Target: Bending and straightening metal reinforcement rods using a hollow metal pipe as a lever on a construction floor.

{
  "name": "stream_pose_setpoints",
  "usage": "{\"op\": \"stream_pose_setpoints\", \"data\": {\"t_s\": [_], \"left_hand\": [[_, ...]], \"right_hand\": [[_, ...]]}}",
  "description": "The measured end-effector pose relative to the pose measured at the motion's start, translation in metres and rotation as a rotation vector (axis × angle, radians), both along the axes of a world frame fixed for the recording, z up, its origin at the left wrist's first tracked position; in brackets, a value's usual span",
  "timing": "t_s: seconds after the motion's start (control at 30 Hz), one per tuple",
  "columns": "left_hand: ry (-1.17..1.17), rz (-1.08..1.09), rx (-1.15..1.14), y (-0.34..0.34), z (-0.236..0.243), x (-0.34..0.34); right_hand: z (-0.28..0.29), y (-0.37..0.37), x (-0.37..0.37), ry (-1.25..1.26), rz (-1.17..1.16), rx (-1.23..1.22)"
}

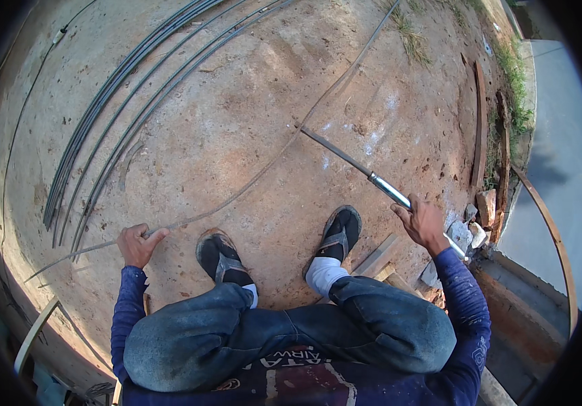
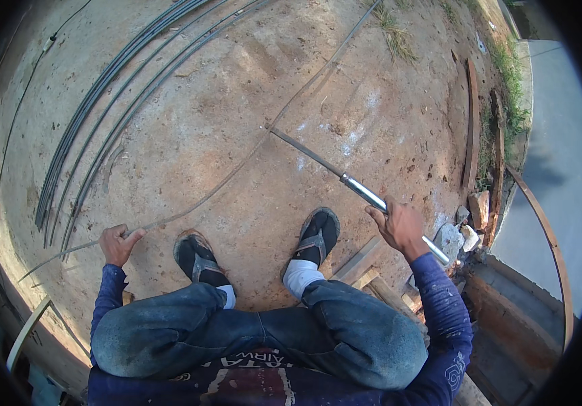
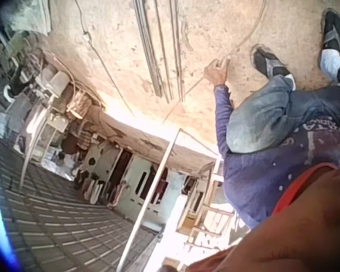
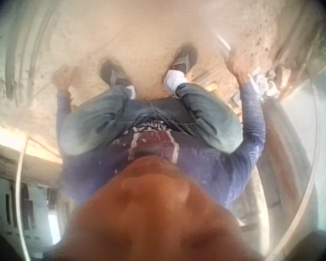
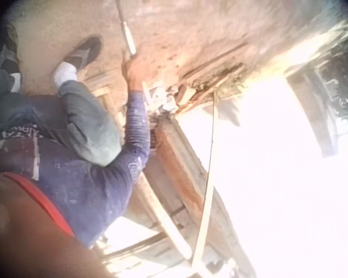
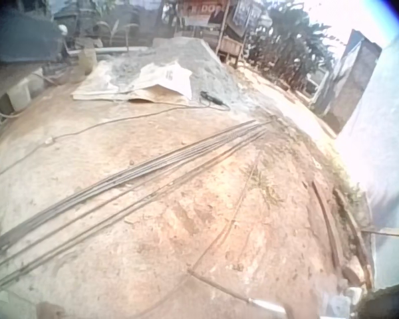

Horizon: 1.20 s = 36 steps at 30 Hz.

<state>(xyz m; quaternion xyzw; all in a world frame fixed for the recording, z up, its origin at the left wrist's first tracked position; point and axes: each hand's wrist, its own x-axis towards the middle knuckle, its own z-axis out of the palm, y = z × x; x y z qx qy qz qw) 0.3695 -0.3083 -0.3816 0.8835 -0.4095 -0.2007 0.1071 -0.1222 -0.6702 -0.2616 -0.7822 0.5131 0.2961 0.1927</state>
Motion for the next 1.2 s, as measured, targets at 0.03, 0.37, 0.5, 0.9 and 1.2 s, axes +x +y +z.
{"op": "stream_pose_setpoints", "data": {"t_s": [0.03, 0.37, 0.5, 0.9, 1.2], "left_hand": [[-0.001, -0.014, -0.017, 0.001, 0.008, -0.001], [0.064, 0.010, -0.031, -0.002, 0.020, -0.005], [0.006, -0.045, -0.051, -0.001, 0.021, -0.013], [0.038, 0.007, -0.096, -0.009, 0.031, -0.025], [-0.010, -0.058, -0.245, -0.018, 0.035, -0.022]], "right_hand": [[0.015, 0.010, 0.008, 0.111, 0.092, -0.234], [0.042, -0.014, -0.008, -0.011, 0.120, -0.145], [0.039, -0.009, -0.011, 0.011, 0.144, -0.459], [0.086, -0.033, -0.004, 0.161, 0.343, -0.773], [0.100, 0.028, 0.003, 0.083, -0.037, -0.161]]}}
